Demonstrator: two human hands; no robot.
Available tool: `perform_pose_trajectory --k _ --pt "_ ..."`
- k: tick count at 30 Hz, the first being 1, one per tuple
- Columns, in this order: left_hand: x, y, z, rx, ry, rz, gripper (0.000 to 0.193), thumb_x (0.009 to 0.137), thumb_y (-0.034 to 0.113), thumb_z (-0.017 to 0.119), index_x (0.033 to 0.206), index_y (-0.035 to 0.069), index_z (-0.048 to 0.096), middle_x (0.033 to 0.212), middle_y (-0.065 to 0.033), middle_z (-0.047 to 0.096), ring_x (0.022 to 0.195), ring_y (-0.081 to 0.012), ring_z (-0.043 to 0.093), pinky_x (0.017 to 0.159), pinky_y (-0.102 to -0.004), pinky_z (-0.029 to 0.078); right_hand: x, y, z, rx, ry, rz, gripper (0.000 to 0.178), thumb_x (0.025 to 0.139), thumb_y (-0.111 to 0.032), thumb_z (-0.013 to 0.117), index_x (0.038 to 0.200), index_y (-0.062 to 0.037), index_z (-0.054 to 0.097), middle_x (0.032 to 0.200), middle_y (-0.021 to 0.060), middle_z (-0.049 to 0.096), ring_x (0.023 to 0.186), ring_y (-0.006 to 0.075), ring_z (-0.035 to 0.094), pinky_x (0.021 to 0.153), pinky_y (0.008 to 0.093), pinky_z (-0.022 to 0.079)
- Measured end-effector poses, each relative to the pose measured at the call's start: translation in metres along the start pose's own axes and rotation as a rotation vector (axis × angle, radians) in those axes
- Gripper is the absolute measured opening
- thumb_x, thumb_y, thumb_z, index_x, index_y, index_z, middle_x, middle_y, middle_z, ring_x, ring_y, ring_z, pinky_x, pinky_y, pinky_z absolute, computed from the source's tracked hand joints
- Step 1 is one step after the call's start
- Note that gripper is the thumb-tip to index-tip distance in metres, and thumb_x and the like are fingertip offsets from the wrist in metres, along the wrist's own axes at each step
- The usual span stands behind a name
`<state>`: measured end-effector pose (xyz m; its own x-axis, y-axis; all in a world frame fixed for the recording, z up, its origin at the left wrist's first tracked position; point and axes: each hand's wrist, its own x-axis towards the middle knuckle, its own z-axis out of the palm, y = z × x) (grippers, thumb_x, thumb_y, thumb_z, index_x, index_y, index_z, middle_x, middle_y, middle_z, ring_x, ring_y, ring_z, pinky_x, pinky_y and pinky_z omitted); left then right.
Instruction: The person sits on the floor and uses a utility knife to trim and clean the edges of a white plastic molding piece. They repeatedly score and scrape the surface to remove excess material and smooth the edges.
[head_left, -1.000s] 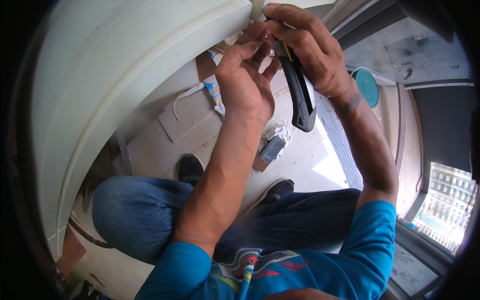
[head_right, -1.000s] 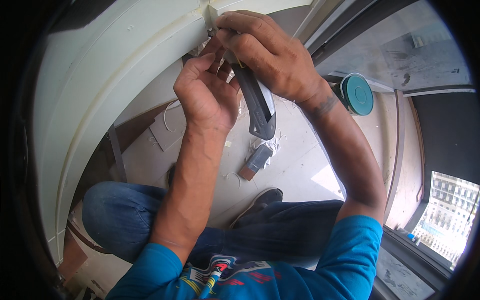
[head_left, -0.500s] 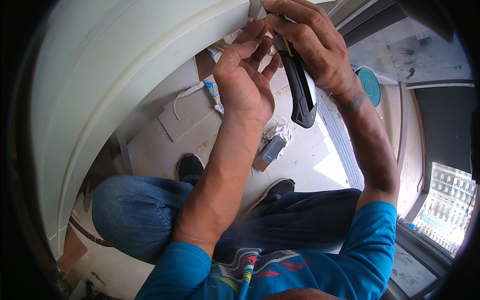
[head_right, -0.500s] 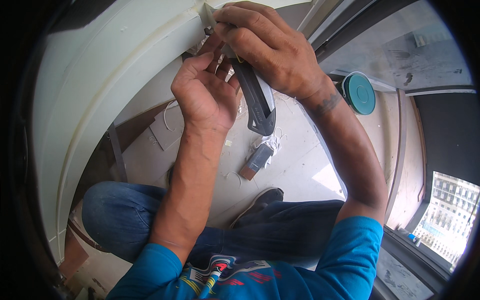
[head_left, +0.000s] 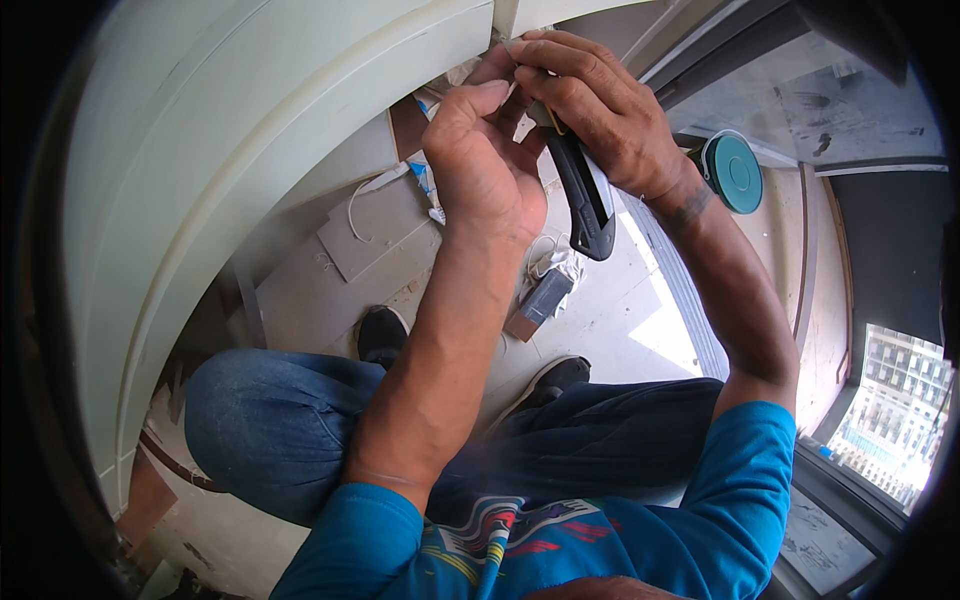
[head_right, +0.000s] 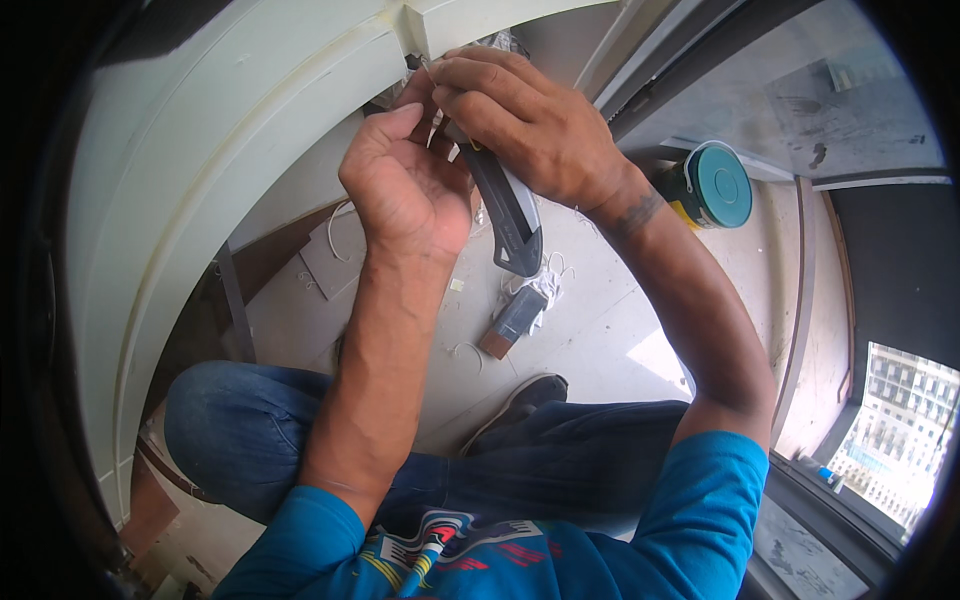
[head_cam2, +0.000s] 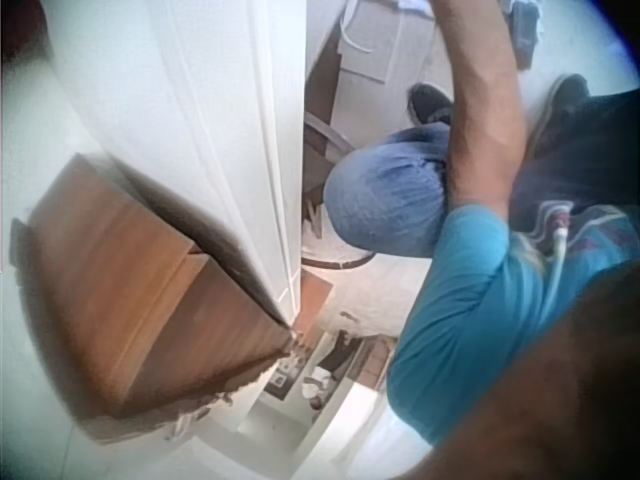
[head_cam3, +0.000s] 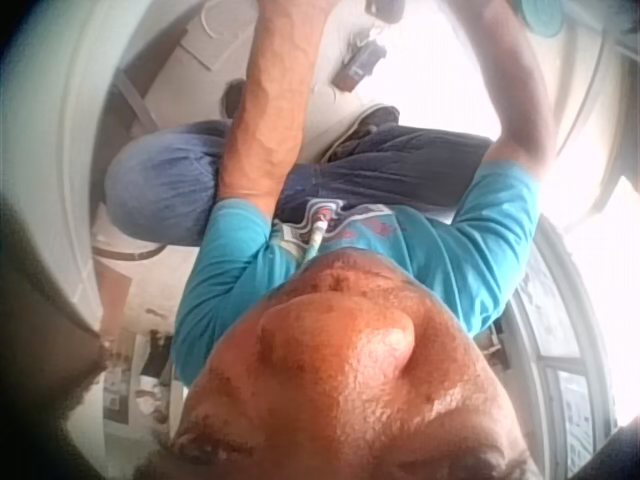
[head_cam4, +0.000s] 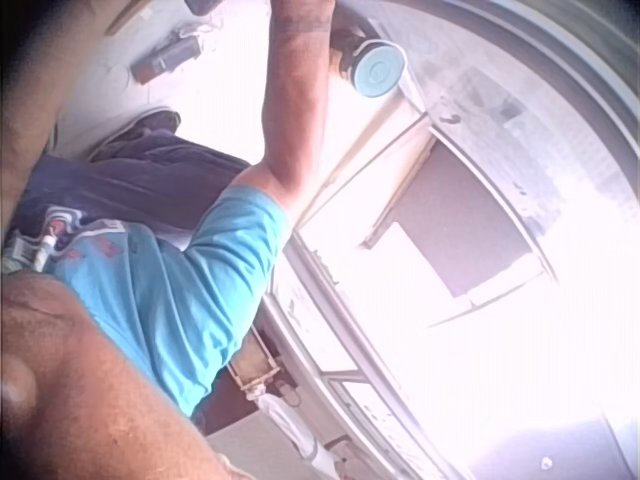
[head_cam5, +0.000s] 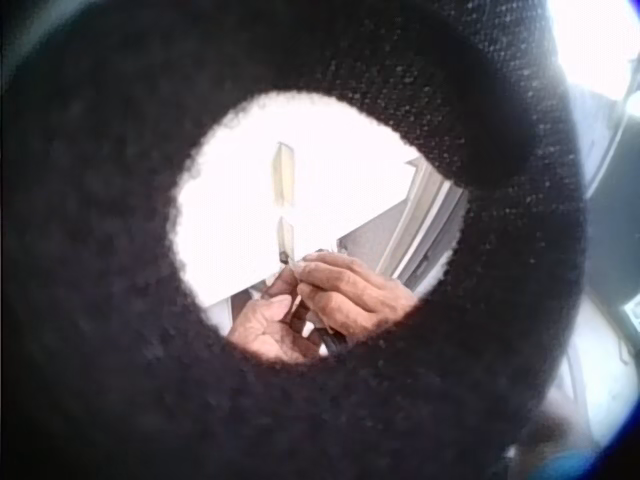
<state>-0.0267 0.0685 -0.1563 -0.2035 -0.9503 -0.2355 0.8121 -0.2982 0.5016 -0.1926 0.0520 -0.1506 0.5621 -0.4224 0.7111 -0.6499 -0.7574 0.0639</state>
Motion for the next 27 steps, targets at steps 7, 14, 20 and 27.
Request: perform_pose_trajectory --k 7,14,20,27 --pt "0.000 0.000 -0.001 -0.018 0.030 -0.010 0.047 0.094 0.028 0.061 0.134 0.007 0.075 0.133 -0.0028 0.070 0.121 -0.0166 0.058 0.106 -0.0405 0.046 0.016 0.003 -0.010 -0.067 0.120 -0.098 0.035 0.086 -0.010 0.082 0.119 -0.0055 0.073 0.134 0.0121 0.074 0.130 0.0330 0.072 0.100 0.0387 0.066" --pt "0.002 0.000 -0.003 -0.025 -0.005 -0.007 0.052 0.093 0.031 0.064 0.136 0.005 0.074 0.132 -0.0035 0.066 0.122 -0.0202 0.054 0.111 -0.0428 0.044 0.033 -0.002 -0.008 -0.014 0.221 -0.029 0.030 0.083 -0.007 0.086 0.105 0.0040 0.069 0.122 0.0231 0.076 0.120 0.0438 0.077 0.097 0.0490 0.068" --pt "0.002 0.001 -0.004 -0.004 -0.010 0.003 0.056 0.094 0.033 0.064 0.141 0.004 0.071 0.135 -0.0061 0.063 0.126 -0.0225 0.052 0.116 -0.0447 0.040 0.032 -0.001 -0.010 -0.061 0.167 -0.048 0.029 0.081 -0.004 0.084 0.107 0.0037 0.071 0.123 0.0227 0.076 0.121 0.0438 0.077 0.098 0.0493 0.067" --pt "0.000 0.002 -0.001 0.005 0.013 0.004 0.056 0.095 0.033 0.062 0.141 0.003 0.070 0.138 -0.0082 0.064 0.128 -0.0240 0.052 0.118 -0.0453 0.041 0.016 0.012 0.003 -0.054 0.185 -0.111 0.038 0.083 -0.011 0.083 0.119 -0.0044 0.073 0.134 0.0123 0.073 0.133 0.0332 0.070 0.101 0.0396 0.065"
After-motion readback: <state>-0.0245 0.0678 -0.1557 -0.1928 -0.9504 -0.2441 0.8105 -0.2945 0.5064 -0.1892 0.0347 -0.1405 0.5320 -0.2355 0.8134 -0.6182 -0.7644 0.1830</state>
